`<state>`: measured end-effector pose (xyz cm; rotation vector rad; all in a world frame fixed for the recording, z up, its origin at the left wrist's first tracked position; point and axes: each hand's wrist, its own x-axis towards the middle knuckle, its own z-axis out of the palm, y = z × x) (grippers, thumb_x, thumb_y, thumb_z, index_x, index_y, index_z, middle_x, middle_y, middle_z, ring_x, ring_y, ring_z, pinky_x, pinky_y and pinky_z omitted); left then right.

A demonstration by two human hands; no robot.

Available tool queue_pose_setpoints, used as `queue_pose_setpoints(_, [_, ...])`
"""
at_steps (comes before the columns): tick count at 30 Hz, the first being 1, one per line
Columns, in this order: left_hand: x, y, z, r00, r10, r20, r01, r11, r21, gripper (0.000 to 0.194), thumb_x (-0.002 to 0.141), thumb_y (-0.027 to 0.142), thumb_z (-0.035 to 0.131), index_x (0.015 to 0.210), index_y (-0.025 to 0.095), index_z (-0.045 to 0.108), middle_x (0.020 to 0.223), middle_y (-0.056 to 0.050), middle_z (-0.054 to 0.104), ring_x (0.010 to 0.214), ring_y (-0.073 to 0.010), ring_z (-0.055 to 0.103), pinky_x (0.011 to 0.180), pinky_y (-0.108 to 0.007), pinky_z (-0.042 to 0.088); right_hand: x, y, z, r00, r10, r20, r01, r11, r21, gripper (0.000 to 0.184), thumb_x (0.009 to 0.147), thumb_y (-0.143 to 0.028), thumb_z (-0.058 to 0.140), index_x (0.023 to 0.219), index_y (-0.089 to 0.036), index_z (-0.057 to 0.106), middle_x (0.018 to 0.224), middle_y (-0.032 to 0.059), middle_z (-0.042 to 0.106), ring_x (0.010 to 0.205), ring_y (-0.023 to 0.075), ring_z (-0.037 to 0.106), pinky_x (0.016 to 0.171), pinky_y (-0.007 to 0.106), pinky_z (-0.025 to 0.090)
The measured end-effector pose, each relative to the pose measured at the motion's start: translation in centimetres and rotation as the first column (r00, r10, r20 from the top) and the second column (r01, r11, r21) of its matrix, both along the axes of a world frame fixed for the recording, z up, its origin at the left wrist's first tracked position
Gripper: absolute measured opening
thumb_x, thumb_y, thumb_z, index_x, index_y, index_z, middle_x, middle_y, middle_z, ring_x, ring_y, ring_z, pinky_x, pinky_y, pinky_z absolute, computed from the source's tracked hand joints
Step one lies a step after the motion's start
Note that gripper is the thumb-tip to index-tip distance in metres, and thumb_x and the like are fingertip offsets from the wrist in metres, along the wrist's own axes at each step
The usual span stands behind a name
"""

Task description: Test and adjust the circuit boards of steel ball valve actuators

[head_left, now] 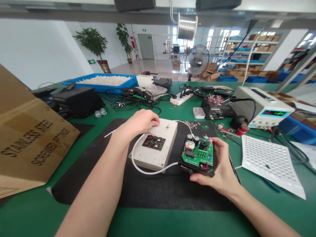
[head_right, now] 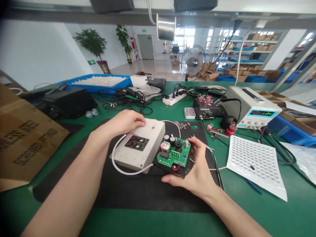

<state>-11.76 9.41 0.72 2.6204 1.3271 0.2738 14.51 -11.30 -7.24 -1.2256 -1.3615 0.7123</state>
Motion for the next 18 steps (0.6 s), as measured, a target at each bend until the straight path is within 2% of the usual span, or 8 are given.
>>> queue_pose_setpoints(4, [1.4,-2.7,2.3,0.999,0.0,0.04,-0.002,0.998,0.062,0.027,0.094,0.04,0.059,0.103,0.023,0.078,0.104,-0.007,0.079,0.096,-0.0262,0.07,0.079,-0.031,0.045,-0.1,-0.2,-0.9,0.998,-0.046,0.04,0.042,0.996,0.075,0.114,0.051,-0.039,0.103,0.141,-0.025,0.034,0.136,0.0128,0.054,0.128,0.0332,0.058,0.11,0.047,0.048])
queue_pose_setpoints(6, [2.8,-5.2,4.1,0.98,-0.076,0.182,0.083,0.996,-0.034,0.038,0.097,0.053,0.056,0.122,0.028,0.071,0.113,-0.004,0.077,0.099,-0.0236,0.071,0.081,-0.03,0.049,-0.2,0.0,-1.1,0.997,-0.072,0.022,0.07,0.996,0.062,0.114,0.052,-0.039,0.103,0.141,-0.026,0.034,0.136,0.0129,0.055,0.129,0.0336,0.058,0.109,0.047,0.048])
queue_pose_setpoints(7, [3.5,-6.5,4.9,0.969,-0.119,0.219,0.15,0.98,-0.133,0.05,0.091,0.061,0.063,0.13,0.03,0.066,0.115,-0.002,0.076,0.098,-0.0229,0.072,0.081,-0.03,0.052,-0.2,0.1,-1.2,0.997,-0.077,0.004,0.077,0.996,0.054,0.114,0.052,-0.039,0.103,0.14,-0.026,0.033,0.137,0.0132,0.055,0.13,0.0338,0.058,0.109,0.047,0.049])
queue_pose_setpoints(9, [4.9,-8.9,5.9,0.946,-0.225,0.231,0.281,0.927,-0.247,0.088,0.068,0.067,0.084,0.143,0.033,0.055,0.128,-0.002,0.072,0.106,-0.0249,0.071,0.085,-0.03,0.055,-0.2,0.4,-1.2,0.996,-0.075,-0.041,0.077,0.996,0.046,0.113,0.052,-0.039,0.103,0.14,-0.027,0.032,0.139,0.0142,0.055,0.131,0.0343,0.058,0.109,0.049,0.049])
queue_pose_setpoints(11, [6.2,-10.8,6.1,0.934,-0.304,0.189,0.344,0.909,-0.235,0.108,0.057,0.07,0.089,0.151,0.037,0.046,0.142,-0.003,0.064,0.12,-0.0293,0.067,0.093,-0.033,0.055,-0.2,0.6,-1.3,0.994,-0.068,-0.081,0.071,0.996,0.044,0.112,0.054,-0.038,0.102,0.139,-0.028,0.031,0.14,0.0151,0.055,0.129,0.0347,0.059,0.107,0.05,0.051])
queue_pose_setpoints(13, [7.4,-12.1,5.4,0.932,-0.343,0.121,0.36,0.915,-0.182,0.121,0.055,0.079,0.084,0.157,0.035,0.037,0.154,-0.007,0.054,0.134,-0.0357,0.058,0.1,-0.038,0.053,-0.1,0.6,-1.4,0.993,-0.082,-0.089,0.085,0.996,0.033,0.109,0.056,-0.036,0.101,0.139,-0.028,0.031,0.137,0.0149,0.057,0.125,0.0345,0.062,0.104,0.051,0.053])
queue_pose_setpoints(16, [8.8,-13.5,3.9,0.95,-0.31,0.046,0.313,0.943,-0.11,0.137,0.053,0.088,0.078,0.164,0.028,0.023,0.16,-0.017,0.045,0.137,-0.0434,0.054,0.1,-0.045,0.053,0.0,0.5,-1.6,0.99,-0.134,-0.053,0.135,0.991,0.015,0.108,0.054,-0.033,0.101,0.137,-0.028,0.032,0.133,0.014,0.058,0.121,0.0344,0.064,0.1,0.05,0.056])
queue_pose_setpoints(18, [9.4,-14.2,3.3,0.966,-0.257,0.036,0.26,0.962,-0.08,0.134,0.06,0.084,0.078,0.165,0.027,0.018,0.159,-0.019,0.043,0.133,-0.0437,0.058,0.097,-0.046,0.053,0.1,0.4,-1.5,0.989,-0.144,-0.031,0.144,0.989,0.013,0.107,0.053,-0.032,0.101,0.136,-0.028,0.032,0.133,0.0142,0.058,0.118,0.034,0.065,0.098,0.049,0.056])
